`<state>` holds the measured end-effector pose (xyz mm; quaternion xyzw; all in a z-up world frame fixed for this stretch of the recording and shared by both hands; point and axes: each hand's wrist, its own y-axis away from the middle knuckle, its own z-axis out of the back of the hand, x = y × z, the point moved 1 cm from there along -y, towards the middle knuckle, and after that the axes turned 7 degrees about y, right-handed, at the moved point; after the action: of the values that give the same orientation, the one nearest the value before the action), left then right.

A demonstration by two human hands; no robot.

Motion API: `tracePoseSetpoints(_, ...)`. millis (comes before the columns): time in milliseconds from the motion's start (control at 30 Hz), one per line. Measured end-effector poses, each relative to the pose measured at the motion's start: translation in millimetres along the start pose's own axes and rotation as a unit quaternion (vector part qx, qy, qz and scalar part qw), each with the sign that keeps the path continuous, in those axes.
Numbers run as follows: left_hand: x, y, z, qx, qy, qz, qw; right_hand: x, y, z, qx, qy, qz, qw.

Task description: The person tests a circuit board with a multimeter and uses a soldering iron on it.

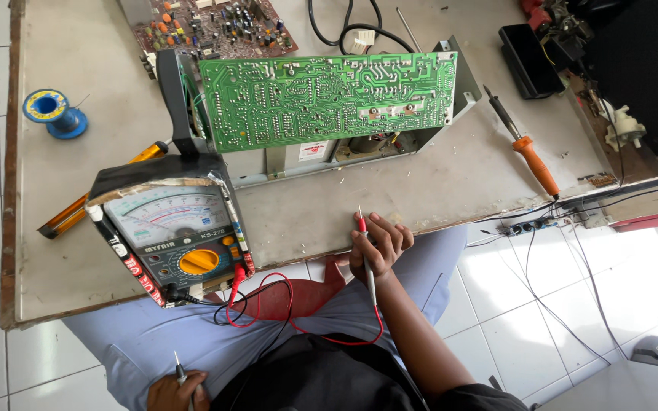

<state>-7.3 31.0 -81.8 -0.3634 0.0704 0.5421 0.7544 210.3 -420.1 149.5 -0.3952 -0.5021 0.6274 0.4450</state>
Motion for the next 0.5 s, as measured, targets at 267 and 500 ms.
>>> tracePoseSetpoints(267, -25.1, -26.9, 9.4, -0.085, 0.040, -0.051, 0.994, 2.2, -6.8, 1.0, 0.003, 0.003, 0.000, 1.000)
tracePoseSetpoints(500, 4.0, -5.6, -1.6, -0.014, 0.031, -0.028, 0.999, 1.4, -3.5, 0.4, 0.002, 0.008, -0.005, 1.000)
